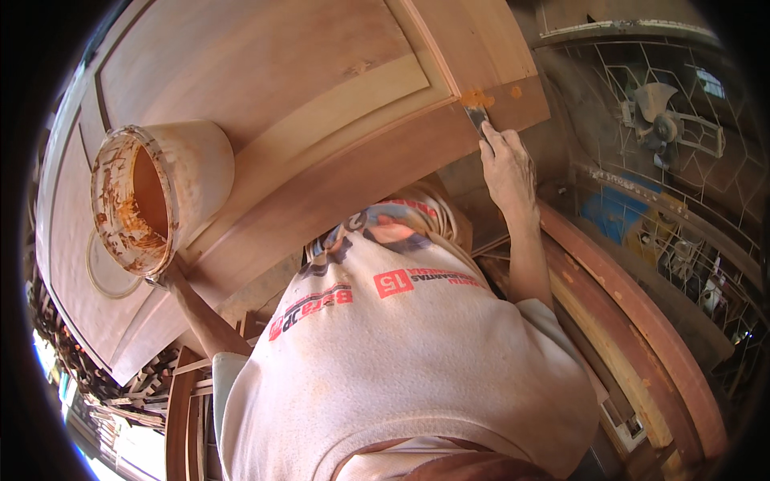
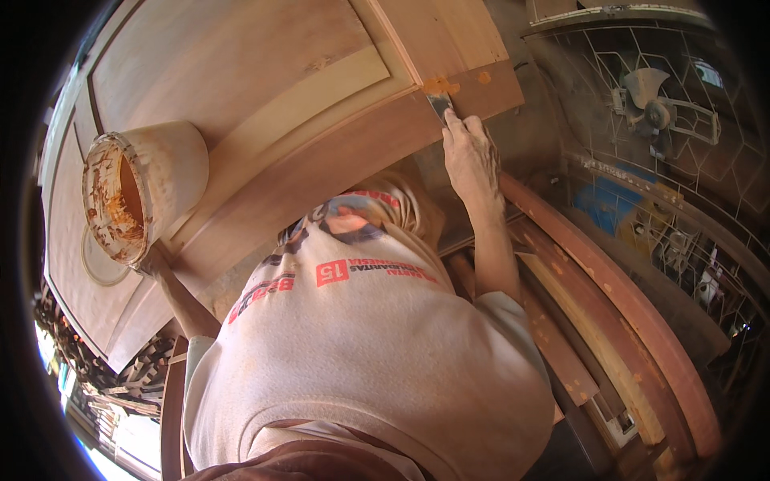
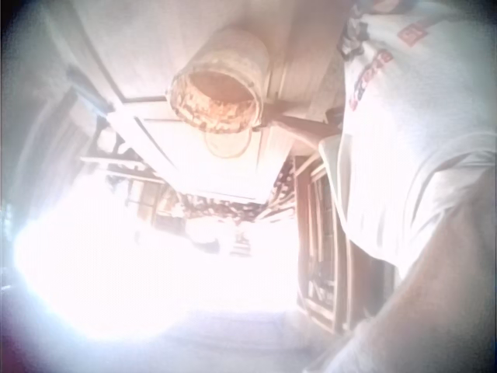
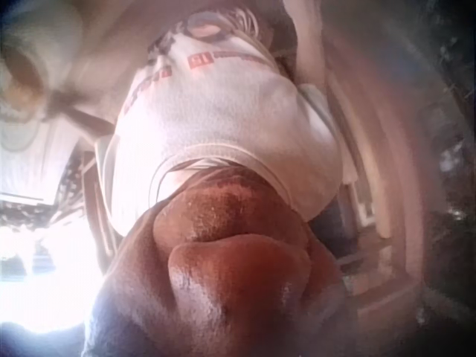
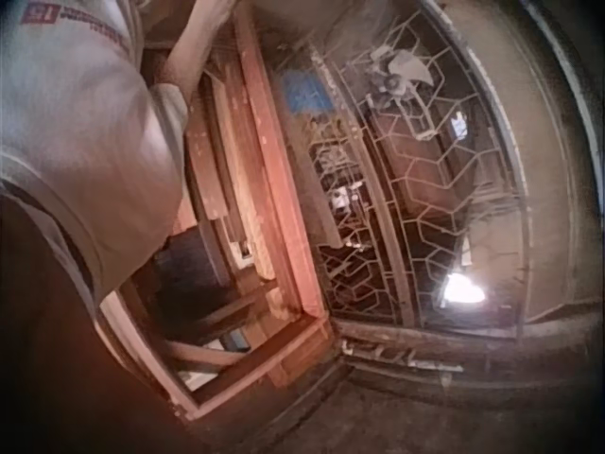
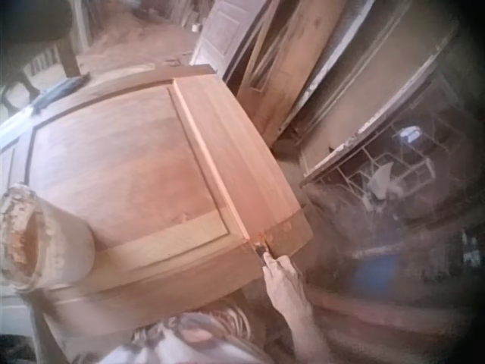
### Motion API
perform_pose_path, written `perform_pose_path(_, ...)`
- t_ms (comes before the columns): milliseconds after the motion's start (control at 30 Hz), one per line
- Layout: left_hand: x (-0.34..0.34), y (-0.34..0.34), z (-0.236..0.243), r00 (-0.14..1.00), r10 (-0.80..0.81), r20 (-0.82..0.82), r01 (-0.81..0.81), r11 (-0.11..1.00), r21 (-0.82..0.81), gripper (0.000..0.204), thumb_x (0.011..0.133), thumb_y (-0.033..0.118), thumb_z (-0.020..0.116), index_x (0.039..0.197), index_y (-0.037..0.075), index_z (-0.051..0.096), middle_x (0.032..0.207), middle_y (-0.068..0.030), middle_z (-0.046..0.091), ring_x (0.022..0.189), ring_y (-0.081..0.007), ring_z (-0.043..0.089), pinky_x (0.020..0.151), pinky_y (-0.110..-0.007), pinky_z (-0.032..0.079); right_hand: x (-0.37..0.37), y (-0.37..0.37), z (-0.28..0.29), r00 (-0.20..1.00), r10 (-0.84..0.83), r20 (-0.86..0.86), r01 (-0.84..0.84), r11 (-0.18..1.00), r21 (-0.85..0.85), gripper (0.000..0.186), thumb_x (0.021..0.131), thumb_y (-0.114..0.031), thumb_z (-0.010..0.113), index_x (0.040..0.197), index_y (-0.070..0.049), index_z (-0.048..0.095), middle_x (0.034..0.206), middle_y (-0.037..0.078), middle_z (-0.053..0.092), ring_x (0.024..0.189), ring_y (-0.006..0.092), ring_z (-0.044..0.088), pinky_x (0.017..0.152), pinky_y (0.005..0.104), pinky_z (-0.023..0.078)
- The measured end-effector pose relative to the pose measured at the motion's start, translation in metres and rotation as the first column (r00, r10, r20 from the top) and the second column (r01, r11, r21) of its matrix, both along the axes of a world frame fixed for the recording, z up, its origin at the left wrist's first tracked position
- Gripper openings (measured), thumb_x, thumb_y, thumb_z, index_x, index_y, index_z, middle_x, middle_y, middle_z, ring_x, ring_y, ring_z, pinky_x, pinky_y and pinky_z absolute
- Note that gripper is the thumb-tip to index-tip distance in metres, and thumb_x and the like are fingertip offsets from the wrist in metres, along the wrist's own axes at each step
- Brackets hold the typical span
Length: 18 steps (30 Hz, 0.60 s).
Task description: The person scrapes a wooden door with a putty knife, sweeps the surface with a hand broom, and applies a reddish-brown finish from a container using the putty knife. The person works on the door's edges and panels, repeatedly scraping and sweeping to remove debris before applying the finish.
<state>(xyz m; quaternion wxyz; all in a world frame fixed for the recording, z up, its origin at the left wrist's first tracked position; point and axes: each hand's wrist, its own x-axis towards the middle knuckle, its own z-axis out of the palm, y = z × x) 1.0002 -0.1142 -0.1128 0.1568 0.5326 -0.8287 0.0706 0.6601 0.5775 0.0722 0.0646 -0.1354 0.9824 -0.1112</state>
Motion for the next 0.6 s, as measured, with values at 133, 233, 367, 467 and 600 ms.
perform_pose_path(133, -0.006, 0.004, -0.002, 1.0, -0.005, -0.018, 0.005, 1.0, 0.01, 0.057, 0.1, 0.05, 0.053, 0.107, -0.002, 0.074, 0.112, -0.02, 0.075, 0.104, -0.0331, 0.071, 0.088, -0.047, 0.053, -0.008, -0.006, 0.004, 1.0, -0.005, -0.029, 0.003, 0.999, -0.038, 0.037, 0.101, -0.019, 0.062, 0.134, -0.004, 0.065, 0.104, 0.015, 0.062, 0.097, 0.0353, 0.066, 0.084, 0.0474, 0.053)
perform_pose_path(233, -0.016, 0.003, -0.003, 0.999, -0.024, -0.042, 0.025, 0.999, 0.02, 0.056, 0.1, 0.05, 0.054, 0.107, -0.002, 0.074, 0.112, -0.0198, 0.075, 0.104, -0.0328, 0.072, 0.088, -0.047, 0.053, -0.013, -0.012, 0.002, 0.999, -0.007, -0.039, 0.005, 0.998, -0.06, 0.037, 0.101, -0.019, 0.063, 0.134, -0.003, 0.065, 0.103, 0.016, 0.062, 0.097, 0.0359, 0.066, 0.085, 0.0473, 0.053)
perform_pose_path(367, -0.026, 0.007, -0.006, 0.997, -0.023, -0.076, 0.026, 0.999, 0.035, 0.056, 0.1, 0.049, 0.054, 0.106, -0.002, 0.074, 0.111, -0.0196, 0.075, 0.104, -0.0323, 0.072, 0.088, -0.046, 0.054, -0.003, -0.008, 0.008, 1.0, -0.015, 0.02, 0.015, 1.0, 0.017, 0.036, 0.101, -0.019, 0.062, 0.133, -0.003, 0.065, 0.105, 0.017, 0.063, 0.097, 0.0372, 0.066, 0.085, 0.0472, 0.053)
perform_pose_path(467, -0.014, 0.018, -0.003, 0.993, -0.013, -0.12, 0.017, 0.999, 0.034, 0.055, 0.1, 0.049, 0.055, 0.106, -0.002, 0.074, 0.111, -0.0194, 0.075, 0.104, -0.0319, 0.072, 0.088, -0.046, 0.054, 0.001, -0.007, 0.031, 0.999, -0.002, 0.038, 0.0, 0.999, 0.041, 0.034, 0.101, -0.019, 0.061, 0.131, -0.003, 0.066, 0.108, 0.019, 0.064, 0.1, 0.0389, 0.066, 0.087, 0.0477, 0.053)
perform_pose_path(600, -0.026, 0.046, 0.019, 0.968, -0.001, -0.25, 0.01, 0.999, 0.035, 0.054, 0.1, 0.048, 0.055, 0.105, -0.002, 0.075, 0.11, -0.0191, 0.076, 0.103, -0.0315, 0.072, 0.088, -0.045, 0.054, -0.013, -0.029, 0.052, 0.998, 0.063, -0.022, -0.065, 0.993, -0.094, 0.033, 0.103, -0.018, 0.057, 0.132, -0.003, 0.066, 0.119, 0.021, 0.067, 0.108, 0.0406, 0.065, 0.091, 0.0475, 0.052)
